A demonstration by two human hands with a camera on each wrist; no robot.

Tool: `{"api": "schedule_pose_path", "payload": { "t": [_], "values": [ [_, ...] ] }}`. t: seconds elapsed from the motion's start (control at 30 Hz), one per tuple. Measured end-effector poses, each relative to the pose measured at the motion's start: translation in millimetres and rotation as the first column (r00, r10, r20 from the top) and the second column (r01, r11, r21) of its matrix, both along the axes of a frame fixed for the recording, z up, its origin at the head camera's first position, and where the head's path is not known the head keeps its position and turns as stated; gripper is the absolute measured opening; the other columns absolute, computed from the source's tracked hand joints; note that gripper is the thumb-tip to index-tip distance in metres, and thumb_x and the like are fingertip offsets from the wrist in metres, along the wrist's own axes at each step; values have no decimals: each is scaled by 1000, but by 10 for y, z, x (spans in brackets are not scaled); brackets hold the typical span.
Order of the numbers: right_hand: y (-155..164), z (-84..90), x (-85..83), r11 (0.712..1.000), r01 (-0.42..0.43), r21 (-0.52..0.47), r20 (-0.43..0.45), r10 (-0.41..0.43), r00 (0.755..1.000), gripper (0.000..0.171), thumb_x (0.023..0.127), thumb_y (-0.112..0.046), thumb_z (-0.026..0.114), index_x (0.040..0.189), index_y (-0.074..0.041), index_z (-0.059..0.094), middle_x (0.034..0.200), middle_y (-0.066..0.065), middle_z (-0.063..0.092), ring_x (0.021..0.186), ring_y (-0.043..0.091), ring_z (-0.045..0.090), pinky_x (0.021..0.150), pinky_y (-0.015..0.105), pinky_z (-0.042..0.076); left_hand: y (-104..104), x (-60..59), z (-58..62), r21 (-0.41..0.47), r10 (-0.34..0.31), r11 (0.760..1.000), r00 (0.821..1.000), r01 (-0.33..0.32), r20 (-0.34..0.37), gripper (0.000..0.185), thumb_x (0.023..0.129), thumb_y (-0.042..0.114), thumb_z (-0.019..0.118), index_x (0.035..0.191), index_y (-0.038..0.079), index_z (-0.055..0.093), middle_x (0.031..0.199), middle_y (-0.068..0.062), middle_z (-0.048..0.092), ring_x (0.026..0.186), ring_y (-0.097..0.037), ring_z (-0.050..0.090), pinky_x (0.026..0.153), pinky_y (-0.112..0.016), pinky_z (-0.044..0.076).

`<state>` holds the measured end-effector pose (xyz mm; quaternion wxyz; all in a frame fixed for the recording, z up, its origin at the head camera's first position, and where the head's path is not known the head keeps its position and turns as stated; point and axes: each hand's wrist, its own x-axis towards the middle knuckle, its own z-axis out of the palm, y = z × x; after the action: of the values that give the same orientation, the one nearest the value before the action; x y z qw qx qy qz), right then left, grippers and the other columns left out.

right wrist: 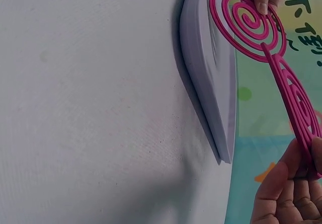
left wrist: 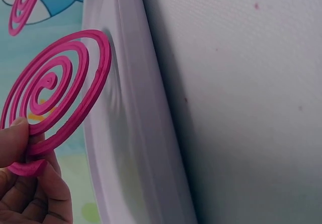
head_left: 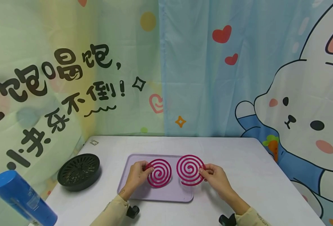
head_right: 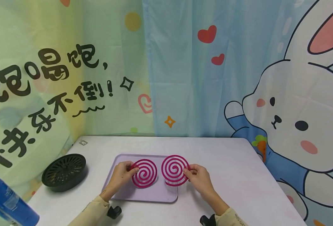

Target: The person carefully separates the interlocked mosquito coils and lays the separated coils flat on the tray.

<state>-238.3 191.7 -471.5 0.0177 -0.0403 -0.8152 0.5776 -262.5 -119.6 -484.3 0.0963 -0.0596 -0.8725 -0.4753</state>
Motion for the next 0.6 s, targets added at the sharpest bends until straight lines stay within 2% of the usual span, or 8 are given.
{"api": "schedule_pose_path", "payload": {
  "t": [0.6],
  "values": [
    [-29, -46, -5, 1000, 4, 8, 19, -4, 1000, 23, 96, -13, 69, 109, 6, 66, 88, 9, 71, 78, 15, 63, 67, 22, 55, -16, -15, -28, -11, 14, 1000, 1000, -14, 17, 11, 86, 7, 78, 81, 2, 69, 71, -4, 65, 66, -11, 50, 56, -22, 41]
  ]
}}
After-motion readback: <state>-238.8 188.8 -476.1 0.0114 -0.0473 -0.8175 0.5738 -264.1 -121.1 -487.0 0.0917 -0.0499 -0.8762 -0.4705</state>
